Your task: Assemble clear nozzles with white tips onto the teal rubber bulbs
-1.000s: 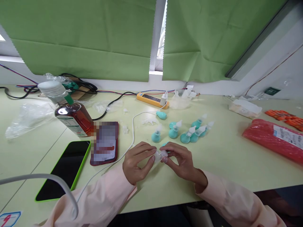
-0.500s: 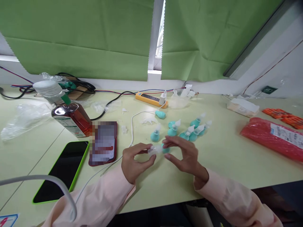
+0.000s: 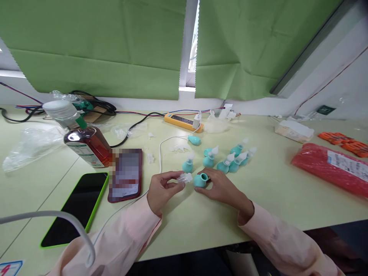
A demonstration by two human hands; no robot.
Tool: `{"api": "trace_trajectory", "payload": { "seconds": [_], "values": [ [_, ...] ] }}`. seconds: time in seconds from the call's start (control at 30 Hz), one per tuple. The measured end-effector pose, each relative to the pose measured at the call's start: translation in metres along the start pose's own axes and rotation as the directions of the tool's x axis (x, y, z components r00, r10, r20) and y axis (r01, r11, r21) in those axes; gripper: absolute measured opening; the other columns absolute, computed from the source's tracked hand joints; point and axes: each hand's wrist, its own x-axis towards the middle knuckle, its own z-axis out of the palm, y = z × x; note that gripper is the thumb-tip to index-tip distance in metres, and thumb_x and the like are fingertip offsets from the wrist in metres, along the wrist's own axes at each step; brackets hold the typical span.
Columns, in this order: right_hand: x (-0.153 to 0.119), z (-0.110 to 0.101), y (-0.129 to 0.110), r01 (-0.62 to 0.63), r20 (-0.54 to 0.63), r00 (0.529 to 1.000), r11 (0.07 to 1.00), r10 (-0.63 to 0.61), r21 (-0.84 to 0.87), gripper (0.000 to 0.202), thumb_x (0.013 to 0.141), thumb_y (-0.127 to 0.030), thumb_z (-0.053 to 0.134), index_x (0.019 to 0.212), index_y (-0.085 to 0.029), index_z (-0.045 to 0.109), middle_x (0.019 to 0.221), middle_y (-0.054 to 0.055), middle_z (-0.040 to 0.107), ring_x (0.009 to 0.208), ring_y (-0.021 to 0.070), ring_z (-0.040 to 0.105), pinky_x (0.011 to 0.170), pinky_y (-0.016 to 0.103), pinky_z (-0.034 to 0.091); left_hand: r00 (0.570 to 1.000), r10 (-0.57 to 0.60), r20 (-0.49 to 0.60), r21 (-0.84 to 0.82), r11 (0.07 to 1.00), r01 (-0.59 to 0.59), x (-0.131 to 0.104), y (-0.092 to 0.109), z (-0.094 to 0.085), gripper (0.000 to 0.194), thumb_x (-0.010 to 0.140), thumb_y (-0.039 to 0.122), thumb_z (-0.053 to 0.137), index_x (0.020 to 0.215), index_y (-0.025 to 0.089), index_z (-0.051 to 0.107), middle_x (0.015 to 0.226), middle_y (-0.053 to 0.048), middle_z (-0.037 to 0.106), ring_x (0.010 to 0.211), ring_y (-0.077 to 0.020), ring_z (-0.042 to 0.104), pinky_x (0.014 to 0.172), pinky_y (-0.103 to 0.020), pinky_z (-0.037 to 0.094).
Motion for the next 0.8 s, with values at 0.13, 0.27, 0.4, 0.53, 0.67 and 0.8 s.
{"api": "trace_trajectory", "payload": {
  "seconds": [0.13,0.27,0.4,0.53,0.67,0.8],
  "values": [
    [-0.002,-0.002,-0.005,0.071,-0.072,0.996,0.986,-0.06,0.15,0.027,0.067,-0.019,0.051,0.094,-0.016,0.049,0.075,0.003,0.056,0.061,0.0123,0.05,0.056,0.024,0.041,0.992,0.045,0.114,-0.027,0.999,-0.042,0.001,-0.001,0.0,0.027,0.057,0.016,0.068,0.083,0.012,0.064,0.081,-0.005,0.061,0.077,-0.0146,0.055,0.067,-0.023,0.047],
    [-0.004,-0.003,-0.006,0.107,-0.068,0.993,0.988,-0.1,0.108,0.035,0.064,-0.017,0.051,0.099,-0.019,0.048,0.075,0.002,0.053,0.056,0.0111,0.046,0.055,0.025,0.039,0.988,0.086,0.126,0.033,0.995,-0.09,0.002,-0.001,0.0,0.031,0.061,0.019,0.065,0.091,0.013,0.062,0.09,-0.007,0.059,0.083,-0.0172,0.053,0.07,-0.027,0.047],
    [-0.004,-0.008,-0.005,0.154,-0.099,0.984,0.987,-0.149,0.043,0.033,0.061,-0.017,0.05,0.094,-0.018,0.048,0.072,0.002,0.052,0.064,0.0141,0.046,0.057,0.026,0.037,0.973,0.183,0.14,0.179,0.962,-0.207,0.002,0.002,-0.001,0.031,0.065,0.022,0.061,0.095,0.015,0.06,0.087,-0.006,0.056,0.079,-0.016,0.051,0.066,-0.027,0.047],
    [-0.005,-0.011,-0.005,0.21,-0.061,0.976,0.978,-0.21,-0.006,0.026,0.055,-0.015,0.046,0.081,-0.018,0.048,0.065,0.0,0.045,0.058,0.0131,0.042,0.053,0.025,0.033,0.951,0.203,0.233,0.315,0.909,-0.271,0.001,0.002,-0.003,0.027,0.07,0.025,0.055,0.095,0.016,0.059,0.082,-0.005,0.054,0.078,-0.0153,0.051,0.067,-0.026,0.046],
    [-0.006,-0.01,-0.005,0.216,-0.043,0.976,0.976,-0.215,0.032,0.028,0.053,-0.013,0.043,0.081,-0.017,0.045,0.072,0.002,0.047,0.062,0.0138,0.043,0.053,0.024,0.033,0.947,0.101,0.305,0.397,0.891,-0.222,0.002,-0.002,-0.006,0.032,0.074,0.029,0.05,0.102,0.014,0.055,0.083,-0.006,0.057,0.071,-0.0145,0.052,0.063,-0.025,0.045],
    [-0.008,-0.003,-0.004,0.193,-0.019,0.981,0.98,-0.193,0.051,0.03,0.053,-0.012,0.041,0.083,-0.018,0.042,0.065,-0.001,0.048,0.056,0.0127,0.042,0.054,0.025,0.033,0.934,0.111,0.338,0.504,0.817,-0.28,0.004,-0.003,-0.008,0.03,0.075,0.027,0.047,0.1,0.014,0.057,0.076,-0.004,0.059,0.066,-0.0145,0.052,0.062,-0.026,0.044]
  ]
}}
